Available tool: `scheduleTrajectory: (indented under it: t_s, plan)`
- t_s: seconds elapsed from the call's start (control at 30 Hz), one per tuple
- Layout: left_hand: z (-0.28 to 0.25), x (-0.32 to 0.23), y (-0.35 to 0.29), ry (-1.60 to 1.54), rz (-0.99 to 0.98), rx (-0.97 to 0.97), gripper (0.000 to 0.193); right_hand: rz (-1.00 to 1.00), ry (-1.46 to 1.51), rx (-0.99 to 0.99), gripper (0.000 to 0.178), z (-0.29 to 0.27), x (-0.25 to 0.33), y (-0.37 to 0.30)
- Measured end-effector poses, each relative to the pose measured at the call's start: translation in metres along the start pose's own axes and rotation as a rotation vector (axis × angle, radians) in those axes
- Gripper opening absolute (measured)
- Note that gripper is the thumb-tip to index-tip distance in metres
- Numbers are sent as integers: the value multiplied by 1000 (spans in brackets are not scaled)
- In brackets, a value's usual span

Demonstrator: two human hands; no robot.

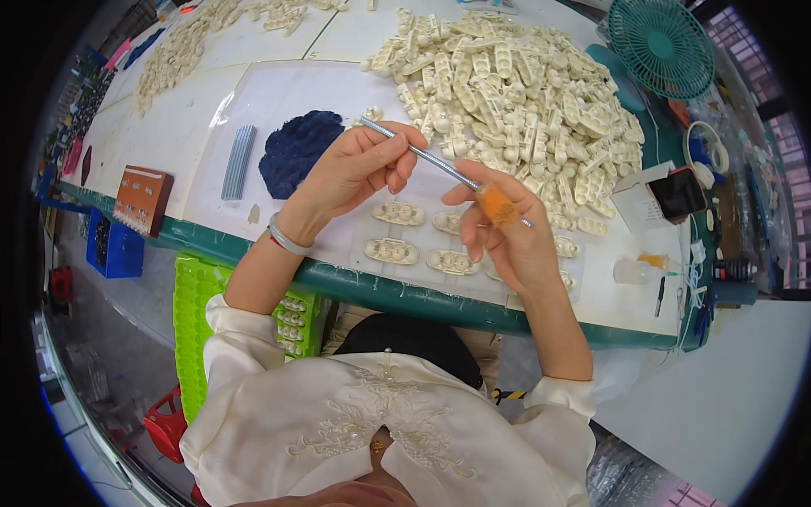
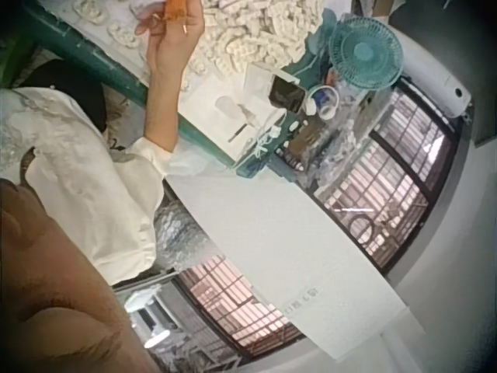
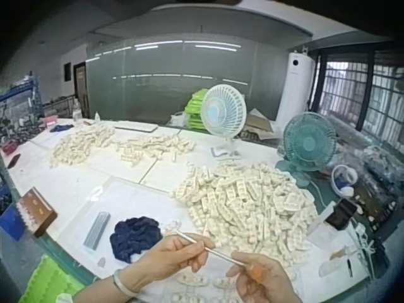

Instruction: The recorder is assembling small white plastic components by applying liquid from a bottle and using a metal tool to position them into a jig on a workbench.

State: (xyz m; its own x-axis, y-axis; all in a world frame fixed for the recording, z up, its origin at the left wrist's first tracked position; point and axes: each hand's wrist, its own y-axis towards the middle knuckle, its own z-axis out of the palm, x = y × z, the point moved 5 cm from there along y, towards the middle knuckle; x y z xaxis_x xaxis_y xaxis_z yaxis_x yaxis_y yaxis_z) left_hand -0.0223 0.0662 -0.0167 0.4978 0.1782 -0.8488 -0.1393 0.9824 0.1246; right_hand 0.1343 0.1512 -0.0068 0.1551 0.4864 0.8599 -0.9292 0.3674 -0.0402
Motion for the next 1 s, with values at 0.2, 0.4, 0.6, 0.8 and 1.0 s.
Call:
scheduleTrajectory:
  t_s: [0.2, 0.4, 0.6, 0.8, 1.0]
  plan:
    - [-1, -11, 7, -21, 105, -5, 26, -73, -194, -209, 31, -35, 10, -25]
    - [52, 21, 15, 430, -23, 55, 17, 122, -353, -186, 23, -24, 6, -29]
    - [71, 28, 44, 502, -125, 109, 19, -14, -848, -324, 30, -102, 69, -69]
    - [102, 67, 77, 723, -127, 231, 19, 39, -1160, -263, 41, -130, 53, -81]
    - [130, 94, 102, 869, -205, 260, 18, -12, -1179, -321, 34, -150, 45, -88]
